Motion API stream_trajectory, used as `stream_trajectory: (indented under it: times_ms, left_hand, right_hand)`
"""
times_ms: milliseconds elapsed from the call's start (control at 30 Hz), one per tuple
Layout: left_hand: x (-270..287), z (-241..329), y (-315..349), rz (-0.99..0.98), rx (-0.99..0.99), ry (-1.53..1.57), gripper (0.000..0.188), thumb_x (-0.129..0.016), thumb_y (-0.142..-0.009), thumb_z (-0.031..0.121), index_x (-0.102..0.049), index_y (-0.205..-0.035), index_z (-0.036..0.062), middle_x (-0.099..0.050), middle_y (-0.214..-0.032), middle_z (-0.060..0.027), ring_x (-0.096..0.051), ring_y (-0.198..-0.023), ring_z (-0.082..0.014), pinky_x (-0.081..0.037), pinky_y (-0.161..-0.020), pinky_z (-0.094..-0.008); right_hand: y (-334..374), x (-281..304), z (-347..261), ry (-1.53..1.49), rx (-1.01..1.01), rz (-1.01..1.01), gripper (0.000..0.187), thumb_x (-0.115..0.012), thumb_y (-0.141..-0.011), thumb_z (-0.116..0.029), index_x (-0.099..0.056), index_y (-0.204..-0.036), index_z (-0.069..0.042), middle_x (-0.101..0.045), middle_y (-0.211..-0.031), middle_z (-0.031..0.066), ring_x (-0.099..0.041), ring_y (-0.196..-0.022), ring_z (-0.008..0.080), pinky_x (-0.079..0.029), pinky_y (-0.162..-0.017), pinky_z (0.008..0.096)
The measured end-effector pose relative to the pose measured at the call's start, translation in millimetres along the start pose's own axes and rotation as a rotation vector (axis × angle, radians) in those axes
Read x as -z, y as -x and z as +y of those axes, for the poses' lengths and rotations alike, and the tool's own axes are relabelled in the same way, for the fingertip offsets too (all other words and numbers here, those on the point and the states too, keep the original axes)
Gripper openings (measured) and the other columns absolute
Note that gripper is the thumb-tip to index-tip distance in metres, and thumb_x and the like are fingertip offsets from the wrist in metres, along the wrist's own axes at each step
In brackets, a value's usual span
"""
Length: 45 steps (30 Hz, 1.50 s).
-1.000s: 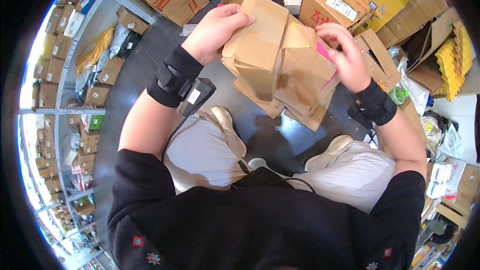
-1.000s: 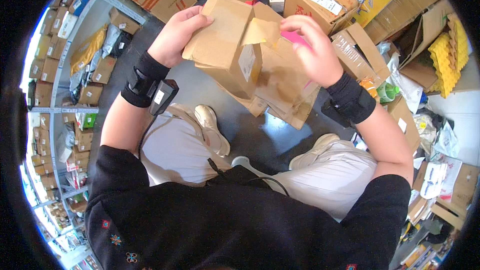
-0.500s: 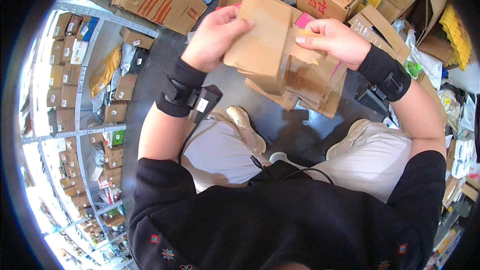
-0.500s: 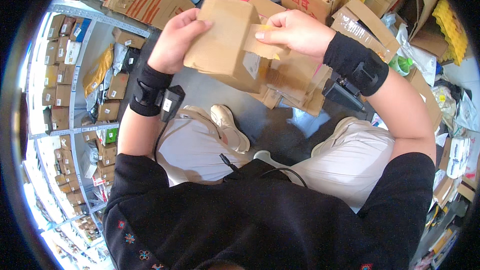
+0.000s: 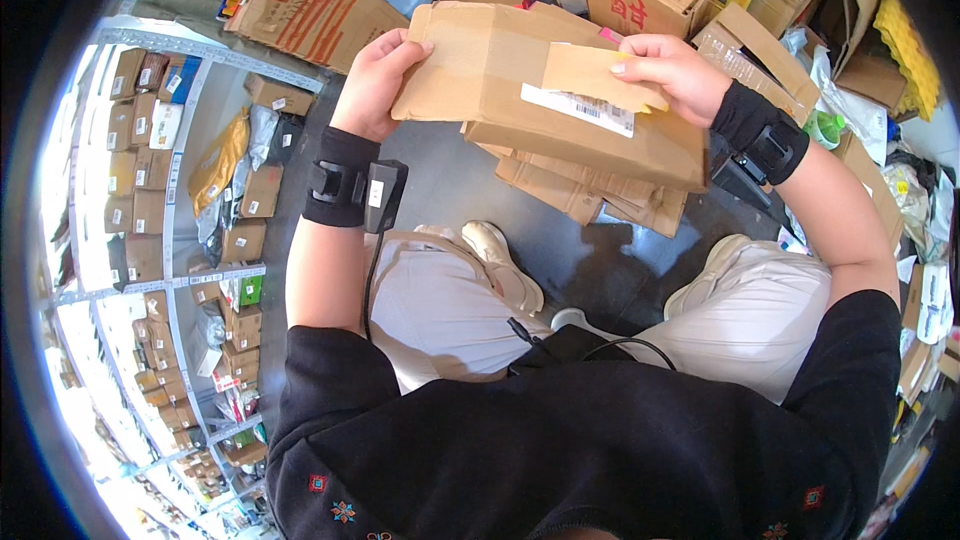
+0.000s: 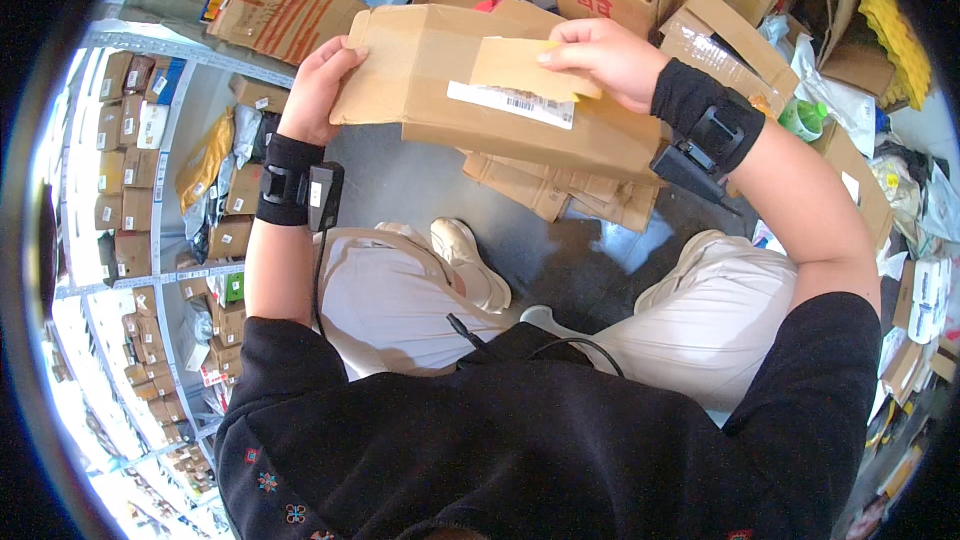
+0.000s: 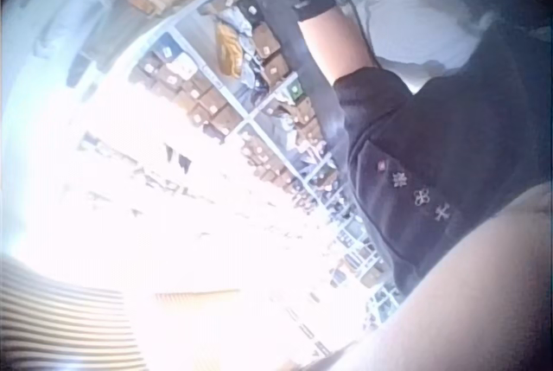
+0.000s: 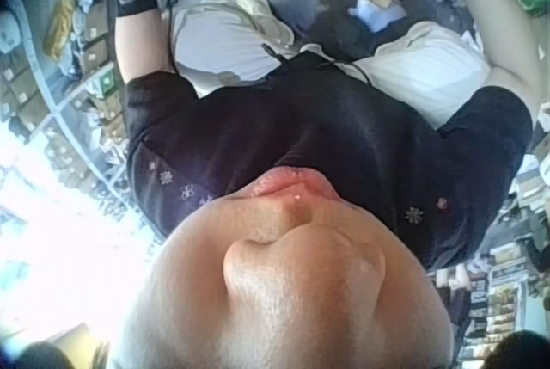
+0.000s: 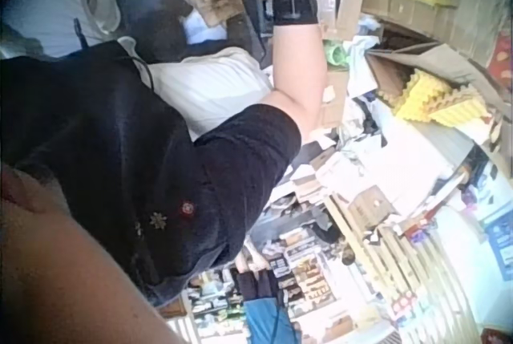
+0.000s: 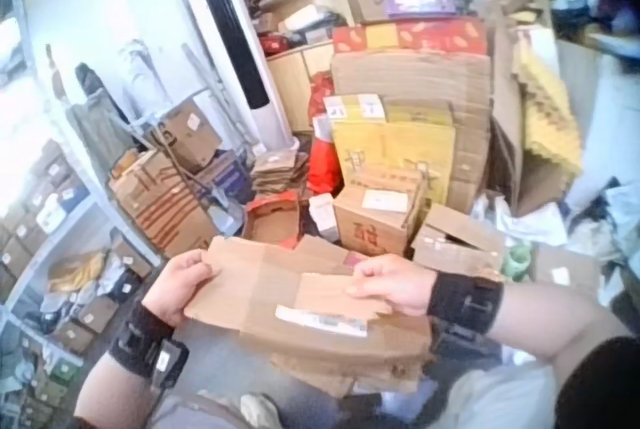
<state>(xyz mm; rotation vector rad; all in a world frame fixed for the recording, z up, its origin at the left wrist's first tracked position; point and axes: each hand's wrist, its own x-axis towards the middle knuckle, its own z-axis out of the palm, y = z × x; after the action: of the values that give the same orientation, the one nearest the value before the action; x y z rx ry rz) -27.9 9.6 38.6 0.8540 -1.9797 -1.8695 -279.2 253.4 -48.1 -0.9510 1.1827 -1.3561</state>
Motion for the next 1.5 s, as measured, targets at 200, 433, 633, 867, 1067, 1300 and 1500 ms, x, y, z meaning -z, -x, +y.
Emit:
stream_trajectory:
  times_ms: [200,433,633,867,1067,1300,1500]
  left_hand:
    - [24.3,-8.5,-8.2,0.094,-0.004,0.023,0.009,-0.062,-0.095,0.014,-0.058,-0.094,0.0061,-0.064,-0.087,-0.0012,-0.063,-0.076,-0.0097,-0.053,-0.069,-0.0271]
    - [58.4,-19.5,-13.9,0.129,0.018,-0.005,0.008,-0.062,-0.095,0.012,-0.058,-0.091,0.0071,-0.064,-0.086,-0.0006,-0.062,-0.074,-0.0094,-0.052,-0.067,-0.0265]
    - [74.5,-24.4,-19.4,0.151,0.033,-0.037,0.005,-0.062,-0.096,0.011,-0.059,-0.095,0.0069,-0.065,-0.088,-0.0013,-0.063,-0.078,-0.0104,-0.053,-0.073,-0.0262]
    - [106.1,-47.6,-34.3,0.241,-0.059,-0.116,0.011,-0.062,-0.097,0.008,-0.059,-0.107,0.0027,-0.066,-0.092,-0.004,-0.066,-0.088,-0.0129,-0.053,-0.078,-0.0276]
    - [176.7,-66.9,-29.2,0.39,0.032,-0.322,0.019,-0.061,-0.098,0.009,-0.06,-0.116,0.0033,-0.068,-0.093,-0.0069,-0.064,-0.083,-0.0151,-0.051,-0.075,-0.0297]
    - [182.8,-74.6,-21.3,0.469,0.097,-0.341,0.016,-0.063,-0.097,0.011,-0.061,-0.112,0.0052,-0.063,-0.078,-0.003,-0.059,-0.064,-0.0135,-0.044,-0.054,-0.0305]
    - [216.1,-103.8,-18.2,0.601,-0.032,-0.351,0.015,-0.062,-0.096,0.011,-0.061,-0.109,0.0033,-0.061,-0.071,-0.0038,-0.055,-0.052,-0.0161,-0.039,-0.044,-0.0341]
  right_hand:
    - [9.0,28.8,6.8,0.013,0.003,-0.015,0.017,-0.067,-0.094,-0.017,-0.059,-0.082,-0.009,-0.057,-0.081,-0.0064,-0.051,-0.076,0.003,-0.043,-0.072,0.0223]
    - [21.8,74.0,21.8,0.057,-0.062,0.021,0.019,-0.07,-0.092,-0.018,-0.057,-0.081,-0.009,-0.056,-0.079,-0.0072,-0.05,-0.074,0.0032,-0.041,-0.07,0.0218]
    - [30.0,117.9,31.6,0.037,-0.115,0.041,0.018,-0.07,-0.092,-0.017,-0.056,-0.083,-0.011,-0.055,-0.079,-0.0068,-0.051,-0.074,0.0033,-0.041,-0.067,0.0217]
    - [38.4,145.0,16.5,0.177,-0.121,0.079,0.019,-0.07,-0.092,-0.021,-0.056,-0.083,-0.011,-0.056,-0.08,-0.0072,-0.052,-0.074,0.0021,-0.043,-0.067,0.0206]
    - [59.0,170.0,20.1,0.214,-0.216,0.135,0.015,-0.071,-0.092,-0.022,-0.061,-0.088,-0.011,-0.056,-0.08,-0.0081,-0.052,-0.073,0.0024,-0.042,-0.067,0.0193]
    - [80.3,207.5,19.3,0.285,-0.236,0.245,0.015,-0.07,-0.091,-0.021,-0.061,-0.085,-0.011,-0.057,-0.079,-0.0075,-0.052,-0.076,0.0031,-0.041,-0.068,0.0209]
    - [88.1,248.5,28.7,0.431,-0.237,0.32,0.013,-0.068,-0.091,-0.02,-0.062,-0.089,-0.008,-0.059,-0.081,-0.0052,-0.054,-0.077,0.006,-0.044,-0.071,0.024]
